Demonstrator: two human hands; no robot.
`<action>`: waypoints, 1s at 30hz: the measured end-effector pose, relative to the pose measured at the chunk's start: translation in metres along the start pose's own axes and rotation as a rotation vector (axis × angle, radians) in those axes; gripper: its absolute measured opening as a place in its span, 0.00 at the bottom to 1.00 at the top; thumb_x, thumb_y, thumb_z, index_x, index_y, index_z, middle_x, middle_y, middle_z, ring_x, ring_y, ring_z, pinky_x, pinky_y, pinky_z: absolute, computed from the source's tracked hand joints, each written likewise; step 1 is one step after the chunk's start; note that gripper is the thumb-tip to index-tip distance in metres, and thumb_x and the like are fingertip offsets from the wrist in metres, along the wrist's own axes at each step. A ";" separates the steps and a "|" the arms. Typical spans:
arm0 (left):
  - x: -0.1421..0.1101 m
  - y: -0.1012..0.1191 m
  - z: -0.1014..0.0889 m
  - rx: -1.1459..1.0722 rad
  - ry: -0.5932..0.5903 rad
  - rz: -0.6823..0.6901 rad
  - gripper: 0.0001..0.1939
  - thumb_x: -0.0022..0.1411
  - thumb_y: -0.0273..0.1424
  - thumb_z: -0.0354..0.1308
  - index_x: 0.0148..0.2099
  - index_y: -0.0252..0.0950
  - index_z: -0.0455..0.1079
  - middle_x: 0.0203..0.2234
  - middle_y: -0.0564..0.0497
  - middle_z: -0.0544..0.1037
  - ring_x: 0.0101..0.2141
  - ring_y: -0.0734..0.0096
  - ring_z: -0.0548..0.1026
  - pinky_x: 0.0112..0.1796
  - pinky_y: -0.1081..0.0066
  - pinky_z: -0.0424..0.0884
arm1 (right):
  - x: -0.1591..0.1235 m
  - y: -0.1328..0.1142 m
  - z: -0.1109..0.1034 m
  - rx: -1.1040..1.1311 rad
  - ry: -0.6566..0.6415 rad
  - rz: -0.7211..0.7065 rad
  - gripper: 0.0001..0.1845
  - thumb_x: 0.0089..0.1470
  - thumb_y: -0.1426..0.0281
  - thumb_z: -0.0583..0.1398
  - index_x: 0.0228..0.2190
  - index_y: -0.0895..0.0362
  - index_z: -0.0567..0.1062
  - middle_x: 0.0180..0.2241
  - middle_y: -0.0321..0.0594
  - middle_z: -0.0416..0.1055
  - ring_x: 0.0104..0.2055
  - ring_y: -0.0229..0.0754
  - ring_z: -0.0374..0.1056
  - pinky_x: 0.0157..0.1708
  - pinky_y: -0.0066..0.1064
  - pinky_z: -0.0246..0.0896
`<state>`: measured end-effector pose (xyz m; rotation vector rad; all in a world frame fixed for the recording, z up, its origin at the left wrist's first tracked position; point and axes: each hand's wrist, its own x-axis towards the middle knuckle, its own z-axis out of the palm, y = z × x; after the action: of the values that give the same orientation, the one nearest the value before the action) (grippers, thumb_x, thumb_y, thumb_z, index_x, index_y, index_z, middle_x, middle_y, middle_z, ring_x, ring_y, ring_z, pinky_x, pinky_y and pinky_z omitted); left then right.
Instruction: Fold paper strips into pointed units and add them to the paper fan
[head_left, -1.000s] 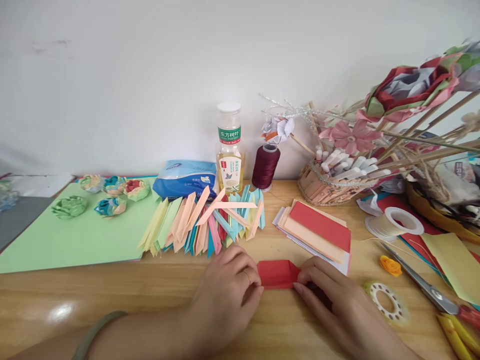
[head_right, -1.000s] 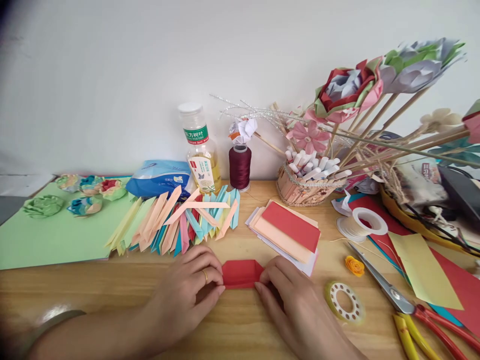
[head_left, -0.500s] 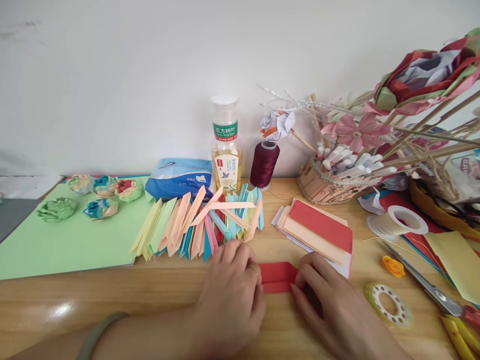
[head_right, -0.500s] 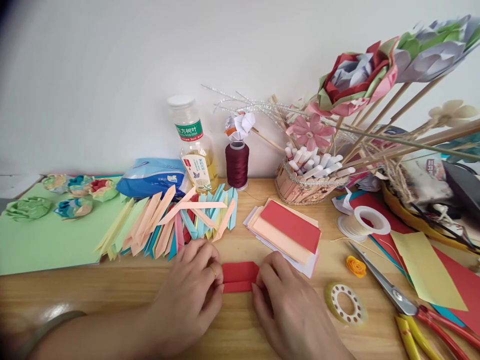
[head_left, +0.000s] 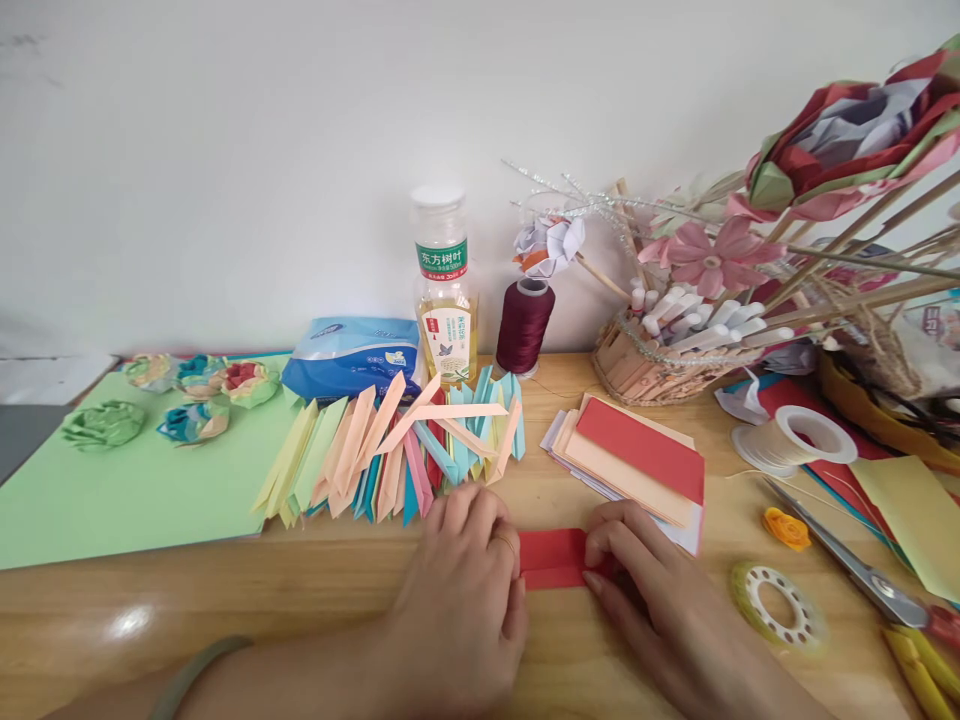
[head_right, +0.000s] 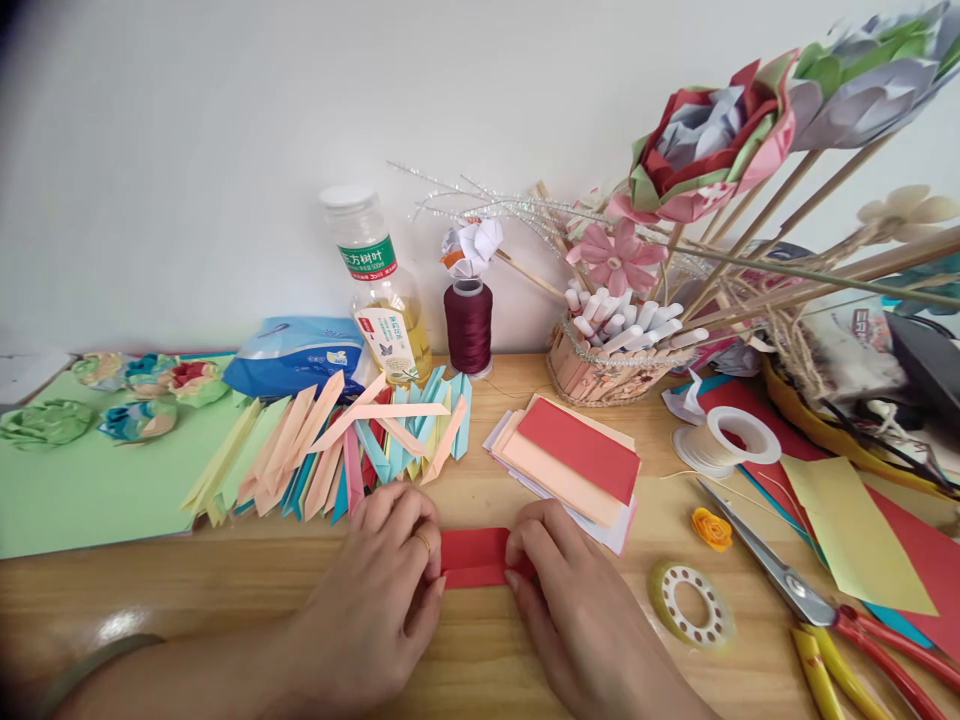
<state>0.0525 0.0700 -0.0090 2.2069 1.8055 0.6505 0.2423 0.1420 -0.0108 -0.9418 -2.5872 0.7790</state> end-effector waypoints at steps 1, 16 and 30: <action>0.000 0.000 0.000 -0.011 0.006 -0.008 0.03 0.52 0.23 0.49 0.29 0.36 0.58 0.33 0.45 0.63 0.37 0.58 0.59 0.37 0.54 0.63 | 0.000 0.000 -0.001 0.014 -0.003 -0.009 0.08 0.56 0.78 0.48 0.30 0.53 0.62 0.35 0.40 0.63 0.33 0.39 0.65 0.30 0.31 0.66; -0.008 -0.008 0.016 0.201 0.260 0.433 0.09 0.66 0.27 0.51 0.45 0.37 0.71 0.30 0.52 0.72 0.38 0.66 0.64 0.36 0.64 0.54 | -0.018 0.009 -0.017 -0.309 0.065 -0.440 0.19 0.58 0.75 0.49 0.47 0.51 0.71 0.38 0.42 0.75 0.40 0.47 0.69 0.36 0.37 0.66; -0.020 -0.009 -0.001 0.389 0.224 0.451 0.10 0.67 0.26 0.48 0.40 0.34 0.71 0.33 0.49 0.72 0.40 0.66 0.66 0.39 0.65 0.58 | -0.026 0.001 -0.025 -0.414 0.077 -0.433 0.22 0.56 0.79 0.48 0.48 0.53 0.71 0.40 0.40 0.76 0.41 0.44 0.71 0.38 0.34 0.69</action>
<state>0.0410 0.0522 -0.0165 2.9583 1.6488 0.6979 0.2730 0.1360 0.0072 -0.4547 -2.7851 0.0941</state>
